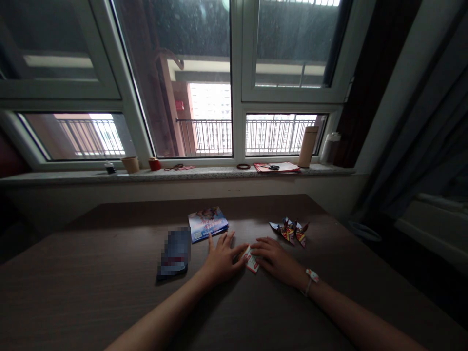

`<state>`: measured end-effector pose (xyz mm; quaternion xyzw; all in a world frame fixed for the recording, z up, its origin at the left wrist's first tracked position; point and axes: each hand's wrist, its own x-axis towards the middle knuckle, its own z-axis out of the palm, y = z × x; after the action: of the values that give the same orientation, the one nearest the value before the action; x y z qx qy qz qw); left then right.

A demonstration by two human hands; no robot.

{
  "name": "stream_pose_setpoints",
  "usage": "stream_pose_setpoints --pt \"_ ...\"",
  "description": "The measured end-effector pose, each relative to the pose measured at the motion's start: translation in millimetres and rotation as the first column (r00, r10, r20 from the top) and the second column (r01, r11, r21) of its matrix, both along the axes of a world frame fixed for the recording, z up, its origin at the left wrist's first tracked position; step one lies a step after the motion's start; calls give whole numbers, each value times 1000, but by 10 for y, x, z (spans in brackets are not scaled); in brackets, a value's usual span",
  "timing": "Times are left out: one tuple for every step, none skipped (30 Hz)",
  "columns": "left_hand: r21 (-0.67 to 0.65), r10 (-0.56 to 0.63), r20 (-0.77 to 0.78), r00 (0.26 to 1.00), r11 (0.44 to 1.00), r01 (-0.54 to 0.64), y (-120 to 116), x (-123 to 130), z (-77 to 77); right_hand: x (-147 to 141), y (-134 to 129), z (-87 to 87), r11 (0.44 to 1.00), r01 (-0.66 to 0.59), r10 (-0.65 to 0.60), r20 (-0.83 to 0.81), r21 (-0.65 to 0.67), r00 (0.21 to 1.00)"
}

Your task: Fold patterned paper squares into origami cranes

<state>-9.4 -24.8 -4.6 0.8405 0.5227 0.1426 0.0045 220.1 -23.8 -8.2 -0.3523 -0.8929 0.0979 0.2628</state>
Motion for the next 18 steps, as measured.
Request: stream_pose_setpoints --pt "-1 -3 0 1000 1000 3 1 1 3 1 -2 4 1000 3 -3 -3 -6 1000" --pt "-1 -5 0 1000 1000 5 2 2 8 2 -3 8 1000 6 -6 -4 -13 1000" --pt "0 -7 -1 1000 1000 7 2 2 14 3 -4 12 1000 8 -8 -1 -21 1000" --pt "5 -9 -1 1000 1000 9 3 1 21 2 -5 16 999 12 -11 7 -29 1000" --pt "13 -12 1 1000 1000 12 4 0 28 2 -5 22 999 16 -15 21 -37 1000" --pt "25 -17 3 1000 1000 17 6 -2 32 1 -7 30 999 21 -19 37 -43 999" --pt "40 -22 6 1000 999 22 8 -4 35 1 -9 40 999 25 -22 53 -47 998" --pt "54 -26 9 1000 998 26 11 -6 35 1 -12 52 998 27 -24 67 -48 998" --pt "66 -30 11 999 997 29 14 -8 32 1 -15 65 999 27 -23 79 -47 997" --pt "74 -31 14 999 997 30 17 -9 28 2 -18 80 999 27 -23 89 -45 996" --pt "81 -30 18 999 996 28 19 -8 23 3 -22 93 999 27 -22 99 -46 995" --pt "89 -28 24 999 996 25 20 -5 18 5 -25 105 998 28 -23 109 -49 994" --pt "100 -25 32 999 995 22 18 -1 15 7 -28 115 998 33 -27 119 -54 992" --pt "114 -23 39 999 993 19 14 4 14 8 -31 122 997 41 -33 128 -61 991" --pt "130 -23 47 999 991 17 7 9 16 9 -34 127 996 51 -41 136 -68 990" --pt "147 -25 55 998 989 16 -2 13 21 9 -38 130 995 61 -50 142 -75 989" --pt "164 -28 62 998 986 17 -12 16 27 8 -42 131 994 70 -58 146 -80 988" --pt "178 -34 67 997 984 21 -23 16 36 6 -46 133 993 78 -65 150 -84 987"
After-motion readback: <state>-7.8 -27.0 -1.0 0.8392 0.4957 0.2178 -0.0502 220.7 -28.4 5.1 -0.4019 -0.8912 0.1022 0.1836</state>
